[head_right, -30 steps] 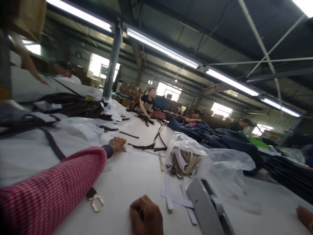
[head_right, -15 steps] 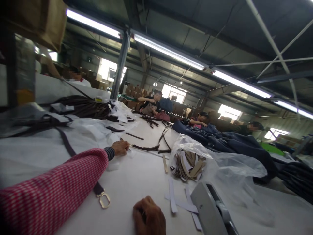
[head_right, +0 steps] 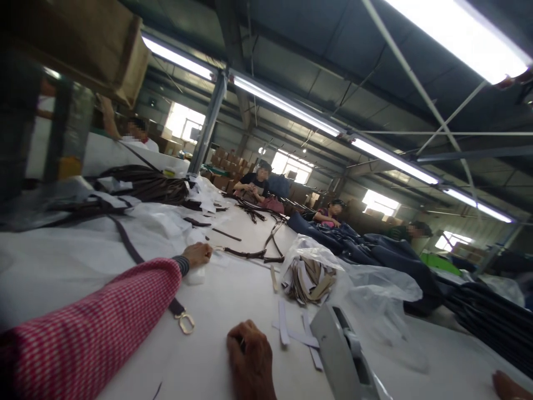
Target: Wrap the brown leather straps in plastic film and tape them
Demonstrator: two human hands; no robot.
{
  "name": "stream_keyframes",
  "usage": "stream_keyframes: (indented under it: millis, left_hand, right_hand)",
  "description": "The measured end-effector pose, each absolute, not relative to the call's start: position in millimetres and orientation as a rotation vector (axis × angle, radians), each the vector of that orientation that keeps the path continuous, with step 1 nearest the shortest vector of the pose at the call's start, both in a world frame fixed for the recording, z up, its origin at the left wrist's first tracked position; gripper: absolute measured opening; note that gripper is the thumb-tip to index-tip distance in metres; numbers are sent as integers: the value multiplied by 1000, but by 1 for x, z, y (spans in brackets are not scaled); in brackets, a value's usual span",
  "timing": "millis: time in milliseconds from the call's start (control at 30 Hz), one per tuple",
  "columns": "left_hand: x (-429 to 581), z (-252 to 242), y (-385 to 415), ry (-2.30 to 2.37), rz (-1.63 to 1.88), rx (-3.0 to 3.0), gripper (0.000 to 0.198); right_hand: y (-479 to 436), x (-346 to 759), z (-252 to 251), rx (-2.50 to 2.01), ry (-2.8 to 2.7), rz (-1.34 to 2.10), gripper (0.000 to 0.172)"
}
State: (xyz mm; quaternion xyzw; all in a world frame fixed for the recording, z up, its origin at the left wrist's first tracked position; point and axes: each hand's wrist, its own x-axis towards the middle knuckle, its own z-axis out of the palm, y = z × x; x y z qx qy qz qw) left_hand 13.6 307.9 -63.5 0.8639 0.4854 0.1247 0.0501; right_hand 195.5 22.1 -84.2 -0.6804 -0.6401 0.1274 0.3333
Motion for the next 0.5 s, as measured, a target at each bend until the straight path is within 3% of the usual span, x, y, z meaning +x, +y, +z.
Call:
stream_keyframes:
  millis: [500]
  left_hand:
    - [7, -64, 297, 1434, 522, 2627, 35]
  right_hand:
    - [26, 197, -92, -1741, -1719, 202, 19]
